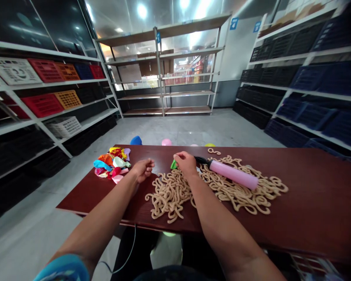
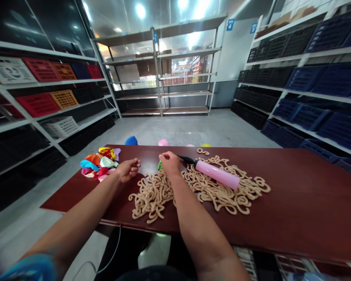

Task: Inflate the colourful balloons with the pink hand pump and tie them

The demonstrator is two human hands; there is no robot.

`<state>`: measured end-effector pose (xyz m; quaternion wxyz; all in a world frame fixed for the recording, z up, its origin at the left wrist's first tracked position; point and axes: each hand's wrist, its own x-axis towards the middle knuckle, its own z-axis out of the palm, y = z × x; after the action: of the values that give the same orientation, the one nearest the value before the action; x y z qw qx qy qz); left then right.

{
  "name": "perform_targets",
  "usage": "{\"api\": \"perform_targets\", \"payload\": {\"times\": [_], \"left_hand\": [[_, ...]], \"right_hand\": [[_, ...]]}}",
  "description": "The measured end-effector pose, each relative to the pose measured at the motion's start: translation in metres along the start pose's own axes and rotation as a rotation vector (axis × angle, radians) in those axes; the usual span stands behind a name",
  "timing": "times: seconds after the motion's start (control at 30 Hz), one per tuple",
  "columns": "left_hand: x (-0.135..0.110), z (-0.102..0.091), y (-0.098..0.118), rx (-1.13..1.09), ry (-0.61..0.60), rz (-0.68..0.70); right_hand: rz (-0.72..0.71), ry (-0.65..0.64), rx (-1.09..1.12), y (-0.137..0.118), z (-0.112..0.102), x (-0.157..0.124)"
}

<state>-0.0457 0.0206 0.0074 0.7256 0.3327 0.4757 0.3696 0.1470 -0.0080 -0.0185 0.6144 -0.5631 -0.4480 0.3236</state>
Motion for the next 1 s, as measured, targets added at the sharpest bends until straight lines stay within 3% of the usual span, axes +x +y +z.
{"api": "perform_targets", "payload": {"times": [0.17, 0.3, 0.47, 0.67, 0.8, 0.9, 1.0], "left_hand": [[-0.009, 0.042, -0.008, 0.039, -0.322, -0.211], [-0.011, 0.073, -0.021, -0.111, -0.491, -0.196], [-0.01, 0.095, -0.031, -0.236, -0.475, -0.064], [0.003, 0.085, -0.027, -0.317, -0.422, -0.005], [0.011, 0.074, -0.017, -0.496, -0.311, 0.091], [0.017, 0.064, -0.005, -0.588, -0.21, 0.139], [0.027, 0.045, 0.004, -0.579, -0.188, 0.172]], "right_hand": [[-0.058, -0.057, 0.168, -0.013, -0.001, -0.006], [-0.086, -0.111, 0.258, -0.03, -0.003, -0.016], [-0.042, -0.136, 0.291, -0.039, -0.002, -0.021], [-0.001, -0.197, 0.231, -0.027, 0.005, -0.02], [0.002, -0.233, 0.099, -0.017, 0.007, -0.018], [-0.057, -0.108, -0.035, -0.022, -0.007, -0.013], [-0.145, 0.062, -0.249, -0.04, -0.041, -0.007]]}}
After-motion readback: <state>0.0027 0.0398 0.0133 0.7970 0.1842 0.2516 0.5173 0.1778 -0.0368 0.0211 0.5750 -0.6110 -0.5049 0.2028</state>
